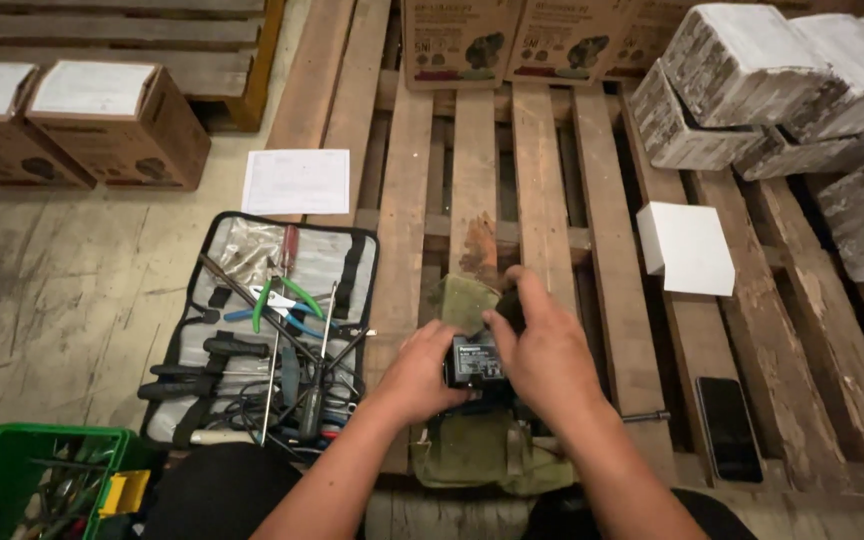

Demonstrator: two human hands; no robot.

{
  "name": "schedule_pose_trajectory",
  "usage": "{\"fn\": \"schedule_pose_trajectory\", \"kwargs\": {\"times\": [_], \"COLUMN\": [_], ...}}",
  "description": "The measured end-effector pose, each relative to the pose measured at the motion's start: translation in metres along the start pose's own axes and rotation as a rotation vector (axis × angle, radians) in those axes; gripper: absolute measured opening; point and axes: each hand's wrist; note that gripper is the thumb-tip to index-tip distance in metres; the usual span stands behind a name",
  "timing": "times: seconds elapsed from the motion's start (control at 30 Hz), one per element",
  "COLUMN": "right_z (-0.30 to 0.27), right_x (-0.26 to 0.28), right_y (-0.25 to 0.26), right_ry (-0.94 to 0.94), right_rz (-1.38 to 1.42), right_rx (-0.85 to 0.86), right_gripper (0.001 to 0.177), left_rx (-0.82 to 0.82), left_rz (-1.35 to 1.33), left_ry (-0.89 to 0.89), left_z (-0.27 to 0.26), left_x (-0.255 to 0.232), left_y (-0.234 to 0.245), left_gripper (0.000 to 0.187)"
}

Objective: Reassembling a blue pump housing by aligning a gasket and cover plate, then tightening bolts with a T-handle wrench.

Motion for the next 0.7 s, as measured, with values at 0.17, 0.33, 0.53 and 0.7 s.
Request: {"fn": "schedule_pose_trajectory", "kwargs": {"times": [0.17, 0.33, 0.53, 0.7], "right_z": [-0.004, -0.007, -0.007, -0.007], "right_x": [0.008, 0.009, 0.011, 0.011], "right_y": [0.006, 0.006, 0.008, 0.008], "right_ry": [-0.004, 0.028, 0.08, 0.119], "right_rz": [0.003, 0.02, 0.04, 0.034], "right_rx": [0.033, 0.034, 0.038, 0.027], "right_gripper": [0.038, 0.039, 0.043, 0.036], "left_rx": [-0.009, -0.008, -0.02, -0.008], "left_rz": [-0.02, -0.03, -0.021, -0.003], "left_ry": [-0.015, -0.015, -0.016, -0.016], "left_z": [0.0, -0.001, 0.0, 0.0], "left_x": [-0.002, -0.001, 0.0, -0.002], "left_y": [0.002, 0.001, -0.001, 0.0], "left_gripper": [0.076, 0.076, 0.073, 0.076]}}
Point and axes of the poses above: each hand's wrist, its own z-axis towards the middle knuckle, its own y-axis out of the back of the hand, x = y × z, and after that the axes turned 12 degrees about -y, right-handed
